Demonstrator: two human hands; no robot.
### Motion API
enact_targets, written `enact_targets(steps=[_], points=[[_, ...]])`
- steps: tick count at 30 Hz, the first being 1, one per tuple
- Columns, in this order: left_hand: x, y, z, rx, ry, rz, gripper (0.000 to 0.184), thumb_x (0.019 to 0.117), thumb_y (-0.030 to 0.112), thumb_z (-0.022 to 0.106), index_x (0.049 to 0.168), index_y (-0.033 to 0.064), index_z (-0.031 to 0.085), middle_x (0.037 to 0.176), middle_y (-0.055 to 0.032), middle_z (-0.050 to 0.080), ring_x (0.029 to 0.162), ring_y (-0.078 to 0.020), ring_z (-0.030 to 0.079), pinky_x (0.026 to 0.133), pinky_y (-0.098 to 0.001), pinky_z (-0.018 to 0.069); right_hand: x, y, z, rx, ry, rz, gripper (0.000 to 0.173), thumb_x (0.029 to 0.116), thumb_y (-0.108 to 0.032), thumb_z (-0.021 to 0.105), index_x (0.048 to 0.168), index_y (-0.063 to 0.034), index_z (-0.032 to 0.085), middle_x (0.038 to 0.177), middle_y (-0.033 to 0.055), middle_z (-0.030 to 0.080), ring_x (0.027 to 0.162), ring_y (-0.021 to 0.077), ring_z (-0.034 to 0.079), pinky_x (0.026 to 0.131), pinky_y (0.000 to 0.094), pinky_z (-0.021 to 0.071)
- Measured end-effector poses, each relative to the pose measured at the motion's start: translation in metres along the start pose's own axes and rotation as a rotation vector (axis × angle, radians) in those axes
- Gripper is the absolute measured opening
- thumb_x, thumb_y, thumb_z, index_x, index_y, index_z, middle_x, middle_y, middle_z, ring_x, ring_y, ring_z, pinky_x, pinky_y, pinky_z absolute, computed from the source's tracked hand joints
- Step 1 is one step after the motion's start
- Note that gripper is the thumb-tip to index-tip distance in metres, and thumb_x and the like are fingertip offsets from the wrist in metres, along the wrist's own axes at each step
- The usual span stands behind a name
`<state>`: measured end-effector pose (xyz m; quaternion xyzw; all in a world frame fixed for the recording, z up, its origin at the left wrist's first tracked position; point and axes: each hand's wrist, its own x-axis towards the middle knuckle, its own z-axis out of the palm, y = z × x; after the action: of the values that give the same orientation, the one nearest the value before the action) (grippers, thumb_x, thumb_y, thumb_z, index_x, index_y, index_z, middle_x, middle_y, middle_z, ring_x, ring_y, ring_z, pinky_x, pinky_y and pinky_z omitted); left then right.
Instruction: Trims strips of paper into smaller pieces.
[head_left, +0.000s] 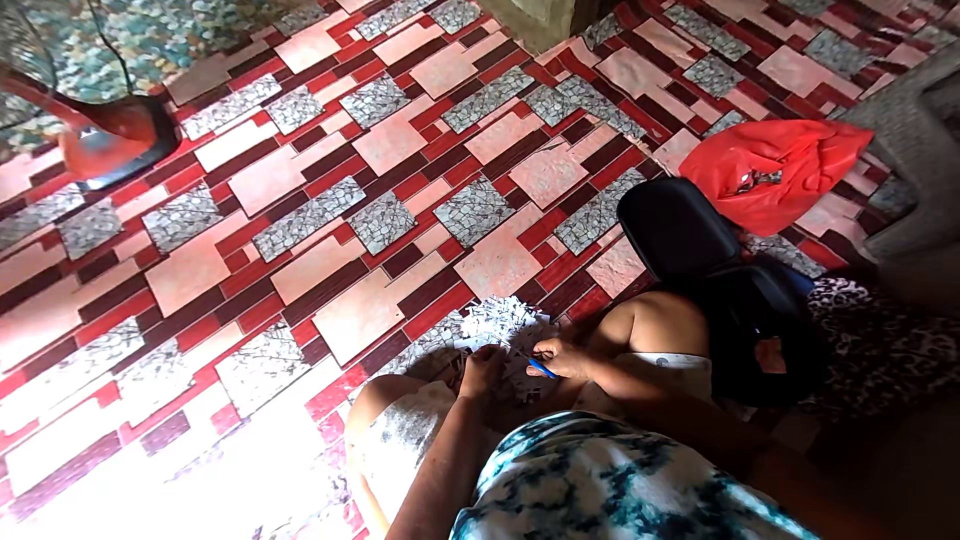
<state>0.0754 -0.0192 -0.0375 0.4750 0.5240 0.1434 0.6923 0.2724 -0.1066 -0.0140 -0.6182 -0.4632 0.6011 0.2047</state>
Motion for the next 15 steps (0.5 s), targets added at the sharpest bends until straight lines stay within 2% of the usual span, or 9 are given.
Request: enact_targets(steps=[4,7,10,13,15], points=[[-0.0008,0.0018,-0.0001,-0.024,-0.01,-0.014,0.012,0.1034,0.005,0.058,0.105,-0.0058,0.063,0.079,-0.0056,0.068,0.054,-0.0063,0.057,0.051,-0.0198,0.0483,-0.001,-0.0012,-0.0009,-0.019,0.002,0.019,0.035,0.0971,-0.027,0.071,0.113,0.0037,0.065,0.084,0.0085,0.063,0.068,0.0094,0.056,0.067,0.0262,0.0493],[-0.0009,0.0021,-0.0003,-0.042,-0.021,-0.018,0.012,0.1039,0.005,0.057,0.107,-0.0057,0.062,0.079,-0.0063,0.069,0.054,-0.0066,0.057,0.05,-0.0198,0.0477,-0.0007,-0.0011,-0.0013,-0.022,0.004,0.014,0.035,0.0964,-0.027,0.072,0.112,0.0035,0.065,0.084,0.008,0.063,0.068,0.0089,0.056,0.066,0.0259,0.0492],[-0.0025,0.0033,-0.0038,0.017,-0.056,-0.04,0.018,0.1049,0.011,0.058,0.111,-0.0046,0.065,0.081,-0.0057,0.07,0.057,-0.0073,0.059,0.053,-0.0215,0.0491,-0.0016,-0.0012,-0.0014,-0.026,0.028,0.019,0.036,0.0952,-0.024,0.073,0.115,0.0041,0.065,0.09,0.0117,0.064,0.073,0.0131,0.058,0.071,0.0303,0.0506],[-0.0059,0.0043,-0.0076,0.056,-0.059,-0.063,0.018,0.1037,0.012,0.06,0.108,-0.0038,0.066,0.078,-0.0041,0.069,0.06,-0.0074,0.061,0.058,-0.0228,0.0525,-0.0022,-0.0002,-0.0012,-0.015,0.049,0.022,0.036,0.0955,-0.02,0.073,0.12,0.0041,0.065,0.095,0.013,0.068,0.074,0.0112,0.062,0.073,0.0281,0.0531],[-0.0076,0.0051,-0.0084,-0.015,-0.019,-0.092,0.016,0.1029,0.01,0.061,0.107,-0.0049,0.065,0.075,-0.0049,0.068,0.058,-0.0081,0.06,0.056,-0.0224,0.0513,-0.0033,-0.002,-0.0012,0.009,0.047,0.035,0.036,0.096,-0.017,0.072,0.122,0.0045,0.063,0.096,0.0122,0.069,0.073,0.0089,0.062,0.072,0.0257,0.0532]])
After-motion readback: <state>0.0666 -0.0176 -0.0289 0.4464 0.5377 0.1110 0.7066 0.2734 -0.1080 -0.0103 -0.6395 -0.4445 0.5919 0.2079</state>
